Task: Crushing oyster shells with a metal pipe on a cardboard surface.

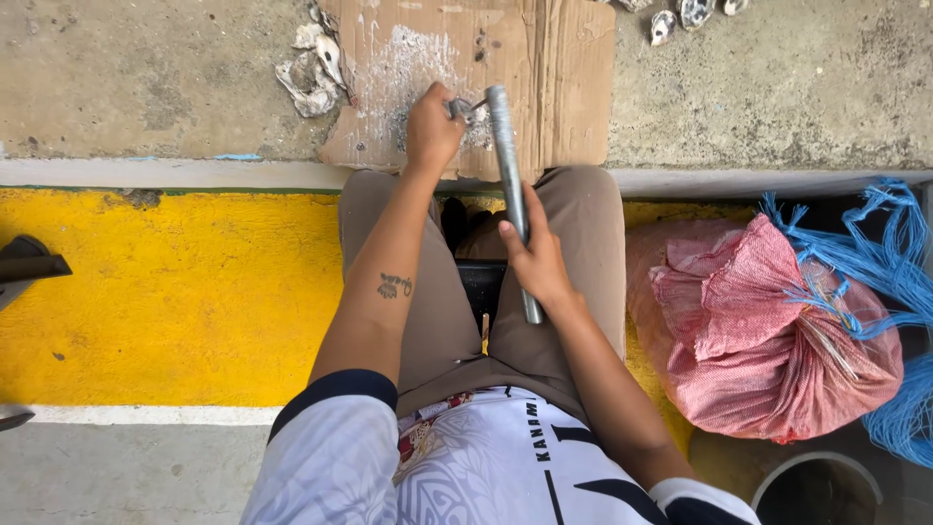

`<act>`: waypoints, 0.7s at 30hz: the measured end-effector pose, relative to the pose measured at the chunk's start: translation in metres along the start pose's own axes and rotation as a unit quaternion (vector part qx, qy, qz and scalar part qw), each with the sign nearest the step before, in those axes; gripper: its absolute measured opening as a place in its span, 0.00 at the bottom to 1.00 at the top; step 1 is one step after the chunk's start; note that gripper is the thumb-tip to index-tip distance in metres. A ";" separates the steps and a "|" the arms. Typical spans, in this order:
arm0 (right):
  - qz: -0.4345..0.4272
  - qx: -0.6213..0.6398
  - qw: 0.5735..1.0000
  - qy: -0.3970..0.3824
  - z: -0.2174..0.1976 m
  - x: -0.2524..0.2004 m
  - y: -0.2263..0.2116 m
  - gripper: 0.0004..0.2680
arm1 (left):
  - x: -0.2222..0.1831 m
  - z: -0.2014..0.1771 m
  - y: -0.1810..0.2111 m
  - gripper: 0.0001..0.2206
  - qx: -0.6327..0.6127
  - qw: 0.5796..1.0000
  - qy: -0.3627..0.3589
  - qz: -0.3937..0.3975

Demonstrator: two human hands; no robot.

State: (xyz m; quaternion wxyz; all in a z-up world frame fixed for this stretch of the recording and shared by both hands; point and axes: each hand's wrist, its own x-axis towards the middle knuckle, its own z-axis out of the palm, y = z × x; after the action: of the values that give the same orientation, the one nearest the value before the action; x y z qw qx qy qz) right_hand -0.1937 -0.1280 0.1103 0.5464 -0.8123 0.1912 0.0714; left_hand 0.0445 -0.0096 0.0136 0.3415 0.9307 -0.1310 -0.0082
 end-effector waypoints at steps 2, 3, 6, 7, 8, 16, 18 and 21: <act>-0.025 0.116 0.992 0.046 0.002 -0.006 0.009 0.26 | -0.009 0.007 0.000 0.14 -0.170 0.976 0.016 -0.138; -0.028 0.116 0.992 0.045 0.001 -0.002 0.015 0.26 | -0.013 0.017 -0.001 0.14 -0.170 0.976 0.019 -0.138; -0.082 0.239 0.963 0.092 -0.001 0.005 0.036 0.26 | -0.029 0.043 -0.001 0.14 -0.417 0.879 0.029 -0.230; -0.079 0.271 0.953 0.106 -0.002 0.008 0.044 0.26 | -0.037 0.050 0.002 0.10 -0.419 0.885 -0.013 -0.200; -0.076 0.303 0.942 0.121 -0.002 0.011 0.052 0.25 | -0.044 0.056 0.004 0.05 -0.419 0.890 -0.056 -0.170; -0.039 0.334 0.936 0.101 -0.001 0.016 0.066 0.26 | -0.021 -0.027 -0.023 0.06 -0.213 0.959 -0.181 0.048; -0.042 0.330 0.938 0.096 -0.002 0.019 0.064 0.27 | 0.012 -0.099 -0.043 0.09 -0.171 0.969 -0.163 0.069; -0.037 0.315 0.943 0.099 -0.001 0.020 0.063 0.27 | 0.046 -0.251 -0.073 0.10 0.061 0.996 -0.040 -0.052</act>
State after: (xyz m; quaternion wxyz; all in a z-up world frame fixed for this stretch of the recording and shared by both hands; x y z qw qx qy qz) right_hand -0.2001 -0.1541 0.0500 0.7552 -0.6078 0.2270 -0.0934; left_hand 0.1323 0.1916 0.1632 0.2774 0.9543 -0.0963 -0.0554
